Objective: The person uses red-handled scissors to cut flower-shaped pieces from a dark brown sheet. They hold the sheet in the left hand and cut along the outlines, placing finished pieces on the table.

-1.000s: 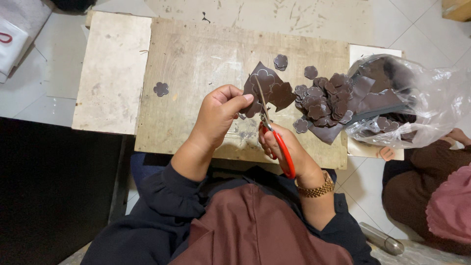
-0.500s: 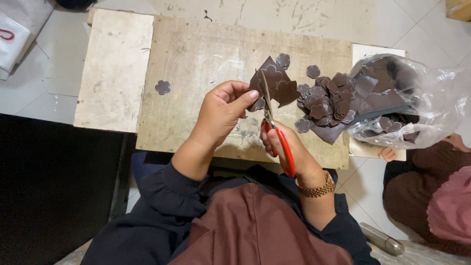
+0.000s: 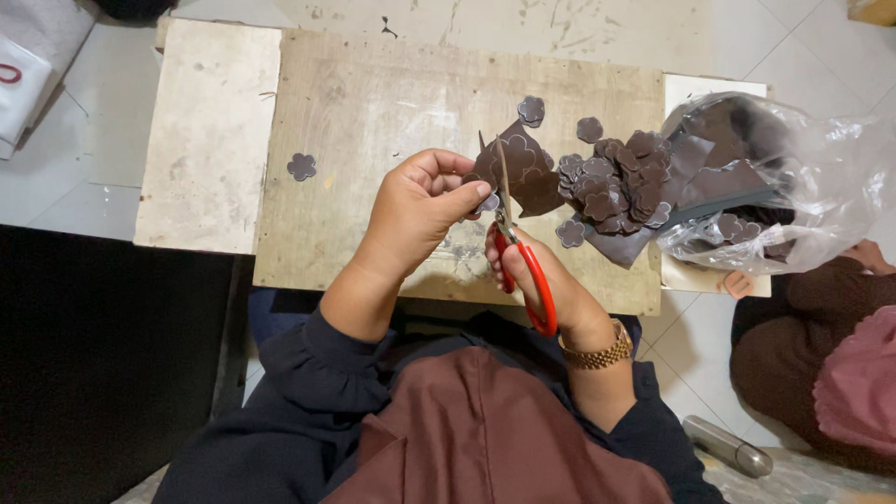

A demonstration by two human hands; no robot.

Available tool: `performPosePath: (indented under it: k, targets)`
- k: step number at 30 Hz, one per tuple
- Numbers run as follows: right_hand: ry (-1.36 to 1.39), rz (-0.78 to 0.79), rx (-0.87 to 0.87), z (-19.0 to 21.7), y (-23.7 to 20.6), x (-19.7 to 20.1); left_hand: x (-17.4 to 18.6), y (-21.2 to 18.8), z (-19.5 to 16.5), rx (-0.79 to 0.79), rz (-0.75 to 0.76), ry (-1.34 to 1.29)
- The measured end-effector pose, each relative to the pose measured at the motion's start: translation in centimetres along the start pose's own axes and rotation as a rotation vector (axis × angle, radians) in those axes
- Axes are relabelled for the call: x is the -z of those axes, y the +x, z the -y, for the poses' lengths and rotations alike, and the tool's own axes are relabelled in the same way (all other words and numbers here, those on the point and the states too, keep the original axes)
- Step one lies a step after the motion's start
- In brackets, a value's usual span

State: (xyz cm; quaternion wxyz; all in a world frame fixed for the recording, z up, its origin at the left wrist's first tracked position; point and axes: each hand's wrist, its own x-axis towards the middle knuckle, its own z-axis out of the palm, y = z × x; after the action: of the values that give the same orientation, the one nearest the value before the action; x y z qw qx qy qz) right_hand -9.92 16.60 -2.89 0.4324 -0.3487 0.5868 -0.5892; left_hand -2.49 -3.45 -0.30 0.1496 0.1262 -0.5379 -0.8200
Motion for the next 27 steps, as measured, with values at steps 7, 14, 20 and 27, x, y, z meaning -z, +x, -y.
performPosePath:
  k: [7,14,20,27]
  targets:
    - [0.056,-0.069,-0.018,-0.2,-0.2,-0.5,-0.2,0.0,0.0,0.0,-0.014,0.0]
    - [-0.029,-0.066,-0.018,0.3,-0.2,-0.4,0.1,0.0,0.1,0.009,-0.027,-0.018]
    - [-0.003,-0.049,-0.038,0.4,-0.2,-0.4,0.3,-0.1,-0.1,0.013,-0.035,-0.003]
    - [-0.011,-0.029,-0.062,0.1,-0.2,-0.2,0.9,-0.1,-0.2,0.002,0.002,0.0]
